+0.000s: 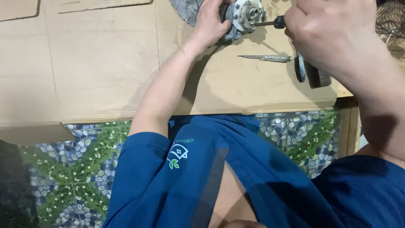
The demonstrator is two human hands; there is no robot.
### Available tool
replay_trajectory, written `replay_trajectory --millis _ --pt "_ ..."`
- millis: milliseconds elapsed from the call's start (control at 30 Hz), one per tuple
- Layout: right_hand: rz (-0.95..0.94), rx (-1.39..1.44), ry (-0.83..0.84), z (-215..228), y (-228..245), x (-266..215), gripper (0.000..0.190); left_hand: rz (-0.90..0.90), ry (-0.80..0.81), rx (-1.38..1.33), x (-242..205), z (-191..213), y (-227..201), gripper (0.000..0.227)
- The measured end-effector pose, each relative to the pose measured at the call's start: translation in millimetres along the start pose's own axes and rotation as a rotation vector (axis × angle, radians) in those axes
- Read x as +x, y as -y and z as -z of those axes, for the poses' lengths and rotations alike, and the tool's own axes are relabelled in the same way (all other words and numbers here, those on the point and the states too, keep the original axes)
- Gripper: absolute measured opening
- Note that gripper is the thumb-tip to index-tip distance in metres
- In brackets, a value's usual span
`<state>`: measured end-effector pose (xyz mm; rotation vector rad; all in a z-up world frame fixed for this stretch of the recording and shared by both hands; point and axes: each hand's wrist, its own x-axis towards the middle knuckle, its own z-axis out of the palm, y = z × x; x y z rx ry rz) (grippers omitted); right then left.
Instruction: A person disassembles an electric motor assembly using a manual screwdriver and a hammer on a cardboard-covered floor.
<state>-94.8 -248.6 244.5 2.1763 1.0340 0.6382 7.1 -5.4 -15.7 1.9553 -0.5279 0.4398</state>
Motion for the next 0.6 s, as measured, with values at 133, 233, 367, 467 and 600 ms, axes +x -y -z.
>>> replay_trajectory --millis 133,233,367,467,600 --pt "-0.003 -0.003 0.005 5.3 2.5 1.1 0.009 -0.006 -0.003 0.002 0.4 -1.7 0.3 0.052" --pt "-0.020 0.011 -0.001 6.0 4.4 0.9 0.012 -0.032 -0.001 -0.004 2.4 0.6 -3.4 0.060" --pt "-0.017 0.012 -0.053 -5.4 12.2 -2.3 0.013 -0.099 -0.009 -0.007 3.3 1.5 -3.2 0.065" --pt "-0.013 -0.036 -0.039 -5.5 23.0 -3.1 0.013 -0.054 -0.012 0.011 0.6 -0.6 -0.9 0.063" --pt "-0.085 0.070 0.032 2.7 29.1 -4.7 0.010 -0.095 -0.012 -0.026 4.1 4.4 -10.9 0.063"
